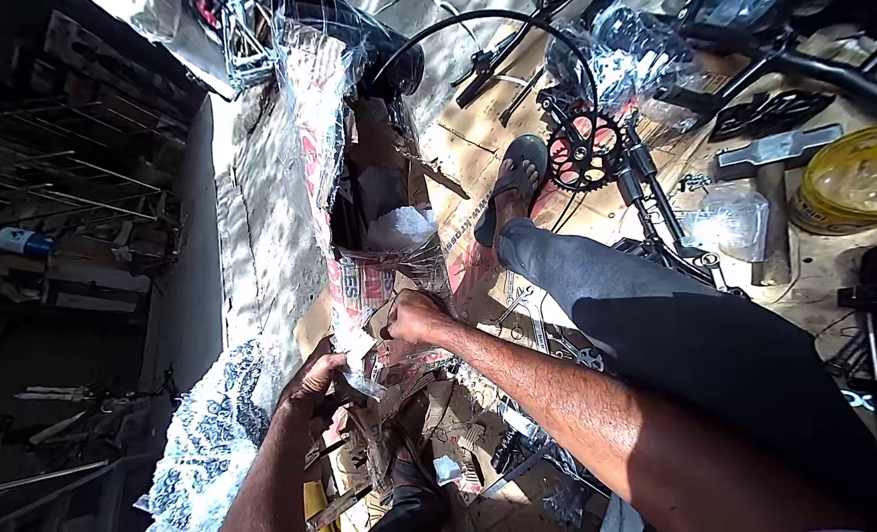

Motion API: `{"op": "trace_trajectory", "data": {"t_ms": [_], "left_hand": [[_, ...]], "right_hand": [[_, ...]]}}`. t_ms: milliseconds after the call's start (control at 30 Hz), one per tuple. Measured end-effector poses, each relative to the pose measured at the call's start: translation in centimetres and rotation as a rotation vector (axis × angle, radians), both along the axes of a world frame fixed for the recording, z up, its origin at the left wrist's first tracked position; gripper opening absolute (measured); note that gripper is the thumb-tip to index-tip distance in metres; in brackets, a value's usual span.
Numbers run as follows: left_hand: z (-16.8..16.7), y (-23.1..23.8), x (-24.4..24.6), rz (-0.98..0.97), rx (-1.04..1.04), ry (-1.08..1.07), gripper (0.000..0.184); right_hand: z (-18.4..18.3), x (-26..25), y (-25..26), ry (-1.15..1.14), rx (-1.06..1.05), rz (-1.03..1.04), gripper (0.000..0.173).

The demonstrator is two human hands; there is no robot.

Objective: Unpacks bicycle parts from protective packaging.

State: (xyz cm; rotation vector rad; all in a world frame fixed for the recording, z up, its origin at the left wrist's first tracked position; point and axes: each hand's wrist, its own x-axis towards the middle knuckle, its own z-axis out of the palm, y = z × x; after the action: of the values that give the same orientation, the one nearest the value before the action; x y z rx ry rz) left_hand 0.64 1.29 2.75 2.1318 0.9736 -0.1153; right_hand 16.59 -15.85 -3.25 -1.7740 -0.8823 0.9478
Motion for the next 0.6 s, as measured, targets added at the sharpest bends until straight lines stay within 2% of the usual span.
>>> {"op": "trace_trajectory", "data": {"t_ms": [200, 233, 300, 333, 367, 400, 467, 500, 600], "left_hand": [[0.2, 0.0, -0.3, 0.024, -0.182, -0.122, 0.05], [0.3, -0.1, -0.2, 0.057, -0.21, -0.144, 0.059], [1.0, -0.8, 0.7, 0.139, -0.253, -0.138, 0.101], [1.2, -1.0, 1.3, 0.202, -0.284, -0.112, 0.109], [1.1, -1.0, 1.9, 0.243, -0.278, -0.074, 0.105], [0.8, -1.0, 2.2, 0.264, -0.242, -0.018, 0.088], [0.3, -1.3, 2.7, 0.269, -0.147, 0.095, 0.042], [0.3, -1.6, 2.7, 0.239, -0.104, 0.126, 0.031], [0.7, -2.2, 1.8, 0.118, -0.083, 0.101, 0.028]], "right_hand": [[2.7, -2.2, -0.8, -0.099, -0.061, 0.044, 0.031], [2.7, -2.3, -0.9, -0.106, -0.05, 0.042, 0.029], [1.7, -2.6, -0.8, -0.173, 0.029, 0.075, 0.029], [0.5, -3.0, -0.4, -0.202, 0.104, 0.058, 0.029], [-0.5, -3.5, -0.2, -0.191, 0.179, 0.021, 0.028], [-1.3, -4.2, -0.1, -0.164, 0.249, -0.035, 0.027], [-2.1, -5.6, 0.1, -0.133, 0.318, -0.137, 0.026], [-2.1, -6.0, 0.1, -0.13, 0.305, -0.143, 0.026], [-0.9, -5.6, 0.0, -0.139, 0.207, 0.004, 0.034]]}}
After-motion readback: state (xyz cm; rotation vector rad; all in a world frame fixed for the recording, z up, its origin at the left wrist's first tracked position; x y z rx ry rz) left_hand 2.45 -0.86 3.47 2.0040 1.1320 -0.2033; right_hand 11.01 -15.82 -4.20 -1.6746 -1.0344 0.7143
